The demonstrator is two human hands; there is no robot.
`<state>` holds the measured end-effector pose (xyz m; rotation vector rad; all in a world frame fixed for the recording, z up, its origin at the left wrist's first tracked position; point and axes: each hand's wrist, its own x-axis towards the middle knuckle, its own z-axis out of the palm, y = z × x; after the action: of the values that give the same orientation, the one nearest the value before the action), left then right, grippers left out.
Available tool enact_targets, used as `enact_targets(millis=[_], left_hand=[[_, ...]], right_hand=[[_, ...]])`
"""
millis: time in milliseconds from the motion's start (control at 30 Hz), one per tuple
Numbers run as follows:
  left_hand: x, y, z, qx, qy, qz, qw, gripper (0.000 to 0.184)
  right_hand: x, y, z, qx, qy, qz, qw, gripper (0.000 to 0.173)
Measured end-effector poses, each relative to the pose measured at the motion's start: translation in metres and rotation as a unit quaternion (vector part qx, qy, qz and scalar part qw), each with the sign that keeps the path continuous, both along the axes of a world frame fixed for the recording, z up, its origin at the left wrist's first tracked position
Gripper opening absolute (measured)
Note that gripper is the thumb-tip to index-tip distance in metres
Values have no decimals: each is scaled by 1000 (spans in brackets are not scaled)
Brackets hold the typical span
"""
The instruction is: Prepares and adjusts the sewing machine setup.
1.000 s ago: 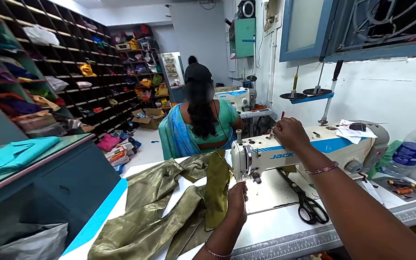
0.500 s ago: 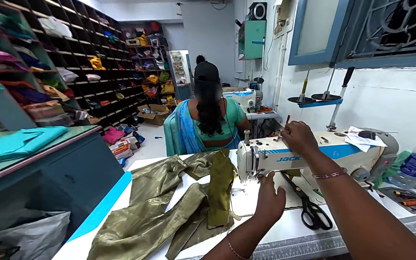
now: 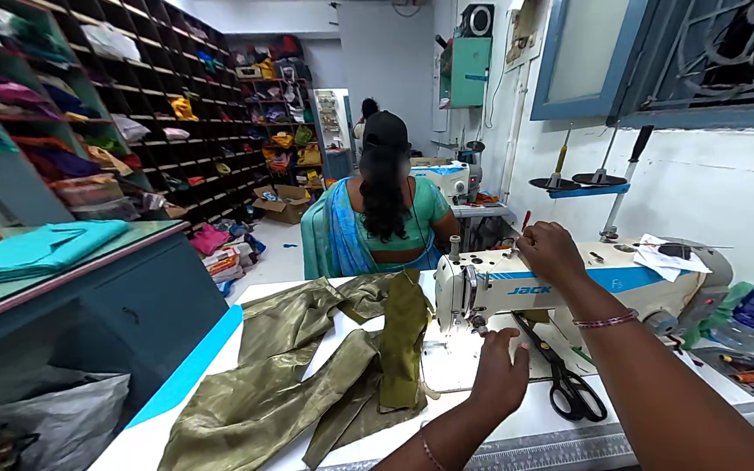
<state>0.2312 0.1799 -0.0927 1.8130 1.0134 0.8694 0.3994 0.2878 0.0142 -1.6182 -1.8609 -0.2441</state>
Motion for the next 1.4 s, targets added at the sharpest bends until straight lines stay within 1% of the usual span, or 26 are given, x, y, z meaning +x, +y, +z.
enact_targets(millis=[100,167,233,333,367,400,467,533,633,700,833,900,933,1000,1033,1133,1233,1300,1400], left_hand=[[7,5,15,-12,11,-9,1000,48],[5,8,18,-30,-13,-2,999,47],[1,9,12,-31,-91,36,995,39],[-16,10,-1,-33,-230,118,965,22],[-21,14,-6,-39,-271,154,950,21],[-27,20,-11,-50,-300,185,935,27],[-38,29,-20,-87,-334,217,913,35],[-41,30,-27,-109,-329,225,911,36],[-32,27,-38,-142,-291,191,927,38],[-24,27,-43,-190,-283,171,924,35],[-17,41,-51,-257,-323,147,899,24],[-19,48,-53,-278,-361,127,881,18],[-20,50,-53,-284,-391,119,867,20],[-22,49,-55,-291,-439,99,844,28],[-22,49,-57,-293,-449,96,839,29],[-20,49,-61,-272,-440,102,850,21],[-18,49,-60,-241,-415,134,867,16],[-18,48,-60,-226,-399,160,874,17],[-19,44,-55,-214,-404,201,866,22]], right_hand=[[-1,0,1,-2,-1,-1,1000,30],[-1,-1,1,-5,0,-3,1000,30],[0,0,1,-3,2,-1,1000,30],[2,0,0,7,3,12,1000,31],[2,0,0,8,2,14,1000,31],[1,0,0,6,1,14,1000,31],[0,-1,1,1,0,10,1000,30],[0,-1,0,3,1,7,1000,30],[1,0,0,6,2,1,1000,30],[0,-1,0,8,2,-1,1000,30],[0,-2,1,6,6,-1,1000,30],[0,-1,1,3,3,-2,1000,30],[0,-1,1,2,2,-3,1000,31],[0,0,0,8,0,-1,1000,31],[1,0,-1,10,-2,-1,1000,31],[0,-1,0,8,-3,-3,1000,31],[0,-2,1,-2,-2,-8,1000,31],[0,-1,1,-2,-1,-5,1000,31],[0,-1,1,3,2,0,1000,30]])
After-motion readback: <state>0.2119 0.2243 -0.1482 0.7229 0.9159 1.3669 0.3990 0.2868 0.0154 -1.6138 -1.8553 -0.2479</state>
